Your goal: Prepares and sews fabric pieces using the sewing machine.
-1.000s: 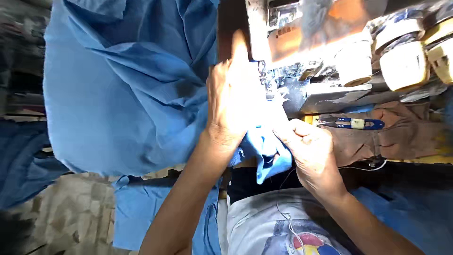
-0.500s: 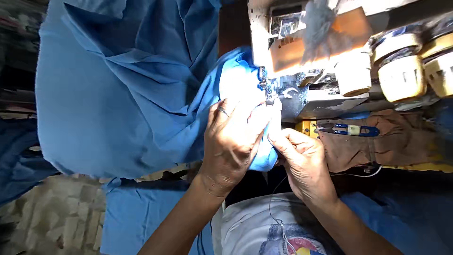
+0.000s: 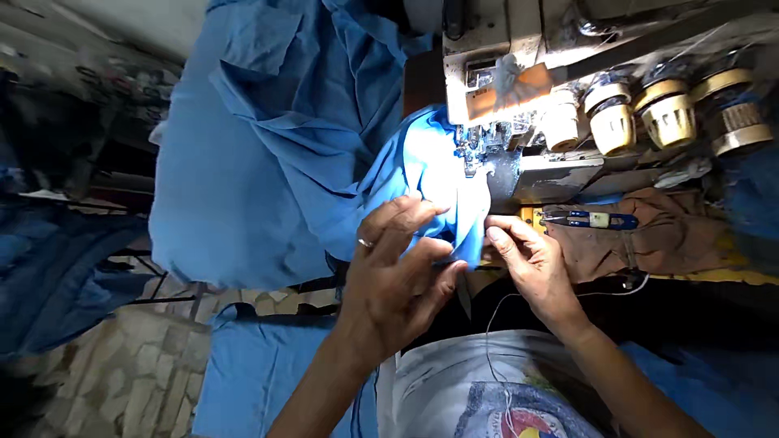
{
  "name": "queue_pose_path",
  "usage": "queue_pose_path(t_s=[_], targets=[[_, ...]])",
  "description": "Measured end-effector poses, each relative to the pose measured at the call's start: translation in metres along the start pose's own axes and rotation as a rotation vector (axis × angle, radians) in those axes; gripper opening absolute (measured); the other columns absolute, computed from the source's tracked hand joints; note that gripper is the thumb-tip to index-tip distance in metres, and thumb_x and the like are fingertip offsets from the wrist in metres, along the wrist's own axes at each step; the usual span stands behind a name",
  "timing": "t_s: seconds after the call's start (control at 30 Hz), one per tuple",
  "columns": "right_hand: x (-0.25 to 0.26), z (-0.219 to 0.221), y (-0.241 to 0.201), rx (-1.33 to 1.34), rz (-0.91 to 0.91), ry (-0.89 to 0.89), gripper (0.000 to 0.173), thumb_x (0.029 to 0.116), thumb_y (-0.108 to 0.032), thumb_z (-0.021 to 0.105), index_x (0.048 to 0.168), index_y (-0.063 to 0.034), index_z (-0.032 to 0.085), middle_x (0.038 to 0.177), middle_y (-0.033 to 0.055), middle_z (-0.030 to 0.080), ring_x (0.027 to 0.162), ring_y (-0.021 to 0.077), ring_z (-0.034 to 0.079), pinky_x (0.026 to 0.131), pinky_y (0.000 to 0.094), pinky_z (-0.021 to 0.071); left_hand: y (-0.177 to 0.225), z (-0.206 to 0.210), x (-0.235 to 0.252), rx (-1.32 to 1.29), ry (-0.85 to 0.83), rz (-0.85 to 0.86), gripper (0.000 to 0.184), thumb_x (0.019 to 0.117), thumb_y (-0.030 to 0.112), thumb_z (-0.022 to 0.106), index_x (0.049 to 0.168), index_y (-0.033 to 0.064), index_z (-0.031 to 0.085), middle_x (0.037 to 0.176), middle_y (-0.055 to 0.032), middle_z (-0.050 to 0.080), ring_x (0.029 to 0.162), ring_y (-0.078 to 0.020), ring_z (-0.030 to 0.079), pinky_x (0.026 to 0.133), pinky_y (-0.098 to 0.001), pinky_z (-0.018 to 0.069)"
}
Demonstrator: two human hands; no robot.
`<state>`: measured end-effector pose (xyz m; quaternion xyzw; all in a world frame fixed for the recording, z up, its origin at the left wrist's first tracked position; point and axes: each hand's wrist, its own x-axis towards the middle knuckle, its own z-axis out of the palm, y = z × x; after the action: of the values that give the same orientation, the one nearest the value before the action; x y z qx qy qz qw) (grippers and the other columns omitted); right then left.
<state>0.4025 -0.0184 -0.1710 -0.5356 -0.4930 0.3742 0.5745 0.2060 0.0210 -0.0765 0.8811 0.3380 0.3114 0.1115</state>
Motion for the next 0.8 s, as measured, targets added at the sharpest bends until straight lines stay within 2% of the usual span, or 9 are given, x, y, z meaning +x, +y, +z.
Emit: queue_pose_path(t_s=[0.07, 0.13, 0.23, 0.33, 0.4, 0.47, 0.6, 0.7, 0.8], targets=[[-0.003, -0.002, -0.001, -0.187, -0.215, 0.117, 0.022, 0.1003, -0.015, 0.062, 0.112, -0.0003, 0.071, 0.105, 0.0072, 0.073, 0.090, 0.0040, 0.070, 0.079, 0.0186, 0.0592, 0.003, -0.017, 0.003, -0.160, -0.067, -0.112, 0.022, 0.1021, 0.031, 0.061, 0.099, 0.0103, 0.067, 0.100, 0.0053, 0.072, 0.108, 0.0007, 0.064, 0.117, -0.0354, 0.0389], [0.002, 0.004, -0.012, -0.310, -0.477, 0.141, 0.021, 0.0981, -0.018, 0.067, 0.112, -0.0029, 0.062, 0.120, 0.0124, 0.064, 0.115, 0.0114, 0.062, 0.097, 0.0233, 0.0521, 0.009, -0.028, 0.014, -0.297, -0.191, -0.198, 0.022, 0.1034, 0.032, 0.059, 0.106, 0.0114, 0.062, 0.080, 0.0106, 0.068, 0.073, 0.0072, 0.064, 0.076, -0.0141, 0.0550], [0.028, 0.022, -0.021, -0.381, -0.749, 0.079, 0.028, 0.0998, -0.026, 0.061, 0.117, -0.0046, 0.056, 0.128, 0.0182, 0.057, 0.127, 0.0262, 0.054, 0.108, 0.0362, 0.0444, 0.037, -0.042, 0.042, -0.218, -0.444, -0.136, 0.036, 0.0994, 0.039, 0.063, 0.118, 0.0084, 0.056, 0.068, 0.0093, 0.059, 0.054, 0.0037, 0.054, 0.049, -0.0143, 0.0468], [0.019, 0.013, -0.046, -0.349, -0.685, -0.119, 0.019, 0.0927, -0.023, 0.068, 0.102, -0.0063, 0.070, 0.095, 0.0070, 0.070, 0.097, 0.0189, 0.066, 0.089, 0.0383, 0.0521, 0.049, -0.070, 0.046, 0.279, -0.436, -0.081, 0.070, 0.0882, 0.031, 0.072, 0.148, 0.0075, 0.044, 0.081, -0.0038, 0.064, 0.060, -0.0188, 0.062, 0.050, -0.0385, 0.0518], [-0.018, -0.006, -0.064, -0.422, -0.560, -0.244, 0.028, 0.1013, -0.034, 0.060, 0.092, -0.0094, 0.071, 0.076, 0.0008, 0.066, 0.075, 0.0136, 0.063, 0.077, 0.0347, 0.0527, 0.045, -0.088, 0.039, 0.510, -0.327, -0.092, 0.085, 0.0866, 0.023, 0.072, 0.160, 0.0090, 0.030, 0.120, -0.0143, 0.064, 0.094, -0.0352, 0.066, 0.073, -0.0545, 0.0539], [-0.054, -0.014, -0.067, -0.526, -0.468, -0.245, 0.037, 0.1036, -0.039, 0.055, 0.104, -0.0061, 0.073, 0.075, 0.0014, 0.070, 0.071, 0.0133, 0.066, 0.084, 0.0317, 0.0540, 0.031, -0.075, 0.022, 0.469, -0.218, -0.045, 0.072, 0.0901, 0.024, 0.069, 0.154, 0.0050, 0.042, 0.144, -0.0225, 0.053, 0.125, -0.0470, 0.052, 0.097, -0.0625, 0.0412], [-0.066, -0.007, -0.052, -0.631, -0.399, -0.149, 0.055, 0.1012, -0.047, 0.057, 0.125, 0.0017, 0.069, 0.067, 0.0047, 0.065, 0.058, 0.0168, 0.059, 0.063, 0.0302, 0.0522, 0.006, -0.002, -0.019, -0.072, -0.104, -0.322, 0.032, 0.1014, 0.022, 0.060, 0.130, 0.0071, 0.065, 0.114, -0.0019, 0.071, 0.096, -0.0066, 0.069, 0.084, -0.0255, 0.0589], [-0.062, -0.002, -0.048, -0.687, -0.273, -0.125, 0.065, 0.0948, -0.049, 0.063, 0.130, 0.0057, 0.064, 0.067, 0.0077, 0.065, 0.052, 0.0206, 0.060, 0.049, 0.0343, 0.0507, 0.004, 0.026, -0.022, -0.445, 0.010, -0.532, 0.016, 0.1019, 0.016, 0.060, 0.110, 0.0085, 0.072, 0.097, 0.0019, 0.075, 0.081, -0.0042, 0.070, 0.071, -0.0206, 0.0590], [-0.056, 0.004, -0.040, -0.749, -0.230, -0.065, 0.065, 0.0914, -0.045, 0.068, 0.128, 0.0089, 0.064, 0.075, 0.0136, 0.070, 0.054, 0.0252, 0.064, 0.050, 0.0382, 0.0525, 0.004, 0.039, -0.020, -0.441, 0.155, -0.466, 0.013, 0.0969, 0.007, 0.066, 0.108, 0.0064, 0.073, 0.101, 0.0011, 0.073, 0.088, -0.0043, 0.070, 0.078, -0.0216, 0.0597]])
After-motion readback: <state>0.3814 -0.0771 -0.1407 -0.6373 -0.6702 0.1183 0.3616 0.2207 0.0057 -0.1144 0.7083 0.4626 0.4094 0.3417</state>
